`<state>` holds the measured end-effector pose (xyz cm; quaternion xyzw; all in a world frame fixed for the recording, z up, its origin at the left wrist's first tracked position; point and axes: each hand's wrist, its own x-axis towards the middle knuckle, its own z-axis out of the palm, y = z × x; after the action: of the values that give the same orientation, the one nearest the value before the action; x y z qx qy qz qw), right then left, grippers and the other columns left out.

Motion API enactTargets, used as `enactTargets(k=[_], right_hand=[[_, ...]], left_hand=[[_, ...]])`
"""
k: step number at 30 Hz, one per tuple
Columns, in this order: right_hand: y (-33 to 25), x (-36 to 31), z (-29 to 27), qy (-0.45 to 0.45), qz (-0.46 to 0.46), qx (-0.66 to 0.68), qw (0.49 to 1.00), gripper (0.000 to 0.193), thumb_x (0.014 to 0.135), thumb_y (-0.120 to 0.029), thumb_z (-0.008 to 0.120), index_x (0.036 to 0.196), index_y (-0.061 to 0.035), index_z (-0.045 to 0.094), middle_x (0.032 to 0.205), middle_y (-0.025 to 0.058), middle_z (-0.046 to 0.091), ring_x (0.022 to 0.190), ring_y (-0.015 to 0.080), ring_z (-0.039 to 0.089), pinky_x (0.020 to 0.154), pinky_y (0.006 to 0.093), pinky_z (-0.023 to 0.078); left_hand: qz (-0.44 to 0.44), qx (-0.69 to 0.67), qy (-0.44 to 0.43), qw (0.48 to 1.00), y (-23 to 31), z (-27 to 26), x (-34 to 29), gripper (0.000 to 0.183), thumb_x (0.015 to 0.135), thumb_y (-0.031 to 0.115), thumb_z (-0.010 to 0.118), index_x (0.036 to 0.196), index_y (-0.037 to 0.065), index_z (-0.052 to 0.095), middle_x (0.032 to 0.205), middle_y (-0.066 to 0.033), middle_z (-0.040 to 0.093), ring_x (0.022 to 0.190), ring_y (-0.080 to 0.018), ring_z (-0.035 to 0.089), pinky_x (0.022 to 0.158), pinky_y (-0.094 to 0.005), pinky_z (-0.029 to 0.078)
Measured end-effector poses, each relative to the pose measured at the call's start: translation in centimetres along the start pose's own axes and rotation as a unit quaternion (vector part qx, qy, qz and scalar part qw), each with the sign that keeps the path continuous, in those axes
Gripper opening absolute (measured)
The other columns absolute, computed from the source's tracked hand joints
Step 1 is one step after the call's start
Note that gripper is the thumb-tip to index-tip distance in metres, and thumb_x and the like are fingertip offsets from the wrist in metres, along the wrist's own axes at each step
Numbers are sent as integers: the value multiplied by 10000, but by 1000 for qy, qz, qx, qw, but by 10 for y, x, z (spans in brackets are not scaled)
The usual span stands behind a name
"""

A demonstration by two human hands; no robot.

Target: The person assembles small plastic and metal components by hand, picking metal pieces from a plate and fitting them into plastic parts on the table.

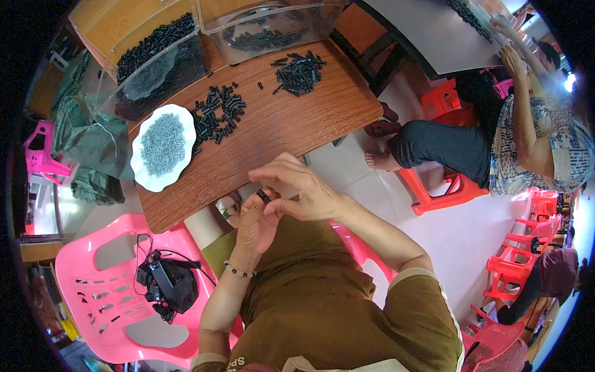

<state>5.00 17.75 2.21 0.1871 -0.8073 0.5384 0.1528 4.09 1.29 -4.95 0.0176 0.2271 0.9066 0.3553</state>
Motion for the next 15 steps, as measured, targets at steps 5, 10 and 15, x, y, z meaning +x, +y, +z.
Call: enactTargets(k=[5,10,15], right_hand=[[8,-4,1,-44,-40,16,998,442,640,-121,811,1045,-29,659,1040,73,656,942,246,540,813,346,453],[6,-6,4,-35,-17,26,999,391,636,-80,804,1002,-29,676,922,57,661,876,232,525,780,348,449],[3,-7,6,-19,-15,37,999,330,663,-43,774,975,-38,665,808,34,621,850,220,535,714,328,451]], left_hand=[[-12,-16,19,1000,-1,8,-1,136,836,248,686,904,130,692,964,18,641,922,-110,571,859,-298,463],[-16,3,22,1000,-4,3,-2,194,832,283,687,931,118,666,967,28,621,939,-120,569,856,-319,463],[-11,19,6,1000,-4,4,-2,229,837,303,683,942,104,637,972,35,605,975,-137,566,873,-342,458]])
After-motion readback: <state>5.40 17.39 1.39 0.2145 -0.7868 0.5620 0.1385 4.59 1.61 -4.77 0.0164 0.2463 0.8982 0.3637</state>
